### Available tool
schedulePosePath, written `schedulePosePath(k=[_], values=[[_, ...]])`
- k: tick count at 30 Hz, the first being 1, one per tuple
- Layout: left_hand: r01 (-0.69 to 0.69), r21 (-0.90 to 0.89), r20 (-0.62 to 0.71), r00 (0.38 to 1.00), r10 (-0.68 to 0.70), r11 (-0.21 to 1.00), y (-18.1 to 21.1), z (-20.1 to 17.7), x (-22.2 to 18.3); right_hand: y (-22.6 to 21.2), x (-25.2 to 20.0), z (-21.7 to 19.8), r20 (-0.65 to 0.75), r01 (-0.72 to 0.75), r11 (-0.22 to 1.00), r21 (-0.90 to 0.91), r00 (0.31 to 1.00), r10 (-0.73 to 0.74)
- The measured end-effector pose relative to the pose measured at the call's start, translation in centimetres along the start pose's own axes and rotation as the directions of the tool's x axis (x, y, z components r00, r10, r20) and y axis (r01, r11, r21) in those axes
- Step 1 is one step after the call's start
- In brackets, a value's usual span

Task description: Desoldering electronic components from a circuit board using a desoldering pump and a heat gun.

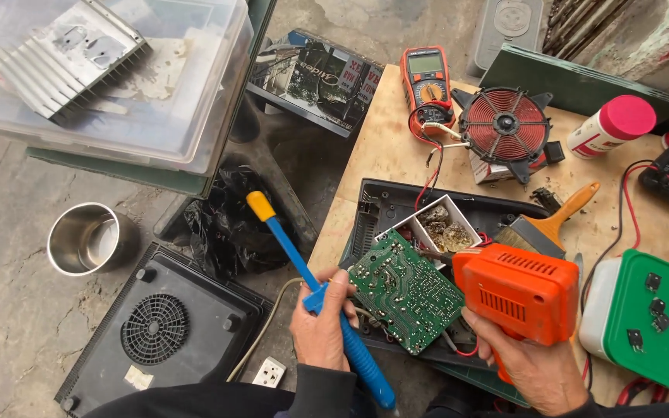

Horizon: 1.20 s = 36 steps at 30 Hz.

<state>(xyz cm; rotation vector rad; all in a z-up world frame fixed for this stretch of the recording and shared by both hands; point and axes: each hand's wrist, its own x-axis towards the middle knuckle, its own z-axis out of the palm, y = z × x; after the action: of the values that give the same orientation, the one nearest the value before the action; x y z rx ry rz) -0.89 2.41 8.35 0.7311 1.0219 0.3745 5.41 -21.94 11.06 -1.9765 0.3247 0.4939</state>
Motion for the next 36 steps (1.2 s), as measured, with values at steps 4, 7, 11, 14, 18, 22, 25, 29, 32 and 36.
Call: schedulePosePath(k=[4,7,11,14,18,22,25,29,32,36], values=[[0.06,0.348,-0.03,0.998,-0.052,0.936,0.3,0.9,-0.4,0.5,1.9,-1.5,-0.015,-0.138,0.982,-0.127,0.99,0.138],[0.186,0.505,-0.171,0.979,-0.114,0.843,0.2,1.7,-1.0,4.2,4.3,-4.2,-0.005,-0.108,0.954,-0.279,0.994,0.111],[0.303,0.506,-0.279,0.943,-0.179,0.808,-0.7,2.2,-0.2,9.6,8.5,-6.3,-0.002,0.117,0.85,-0.513,0.991,-0.137],[0.365,0.555,-0.299,0.926,-0.23,0.748,-1.0,2.4,0.2,11.9,9.7,-4.3,0.056,0.311,0.662,-0.682,0.924,-0.378],[0.437,0.606,-0.33,0.898,-0.29,0.664,-1.0,1.5,-0.3,15.9,9.5,-2.2,0.206,0.485,0.297,-0.822,0.74,-0.64],[0.481,0.66,-0.328,0.876,-0.354,0.577,-1.2,1.1,-1.7,16.8,7.9,-0.5,0.388,0.482,-0.134,-0.866,0.479,-0.787],[0.446,0.676,-0.294,0.893,-0.339,0.587,-1.3,0.5,-2.0,15.0,6.4,0.7,0.403,0.485,-0.179,-0.856,0.408,-0.819],[0.316,0.683,-0.206,0.948,-0.241,0.659,-1.9,-0.6,-2.0,13.8,5.2,1.0,0.341,0.549,-0.094,-0.831,0.369,-0.865],[0.217,0.704,-0.156,0.976,-0.151,0.676,-2.3,-1.2,-2.2,13.8,4.9,0.6,0.337,0.572,-0.062,-0.818,0.39,-0.857],[0.159,0.706,-0.148,0.986,-0.076,0.69,-1.8,-1.2,-1.9,13.9,4.0,-0.1,0.319,0.555,-0.076,-0.828,0.357,-0.878]])
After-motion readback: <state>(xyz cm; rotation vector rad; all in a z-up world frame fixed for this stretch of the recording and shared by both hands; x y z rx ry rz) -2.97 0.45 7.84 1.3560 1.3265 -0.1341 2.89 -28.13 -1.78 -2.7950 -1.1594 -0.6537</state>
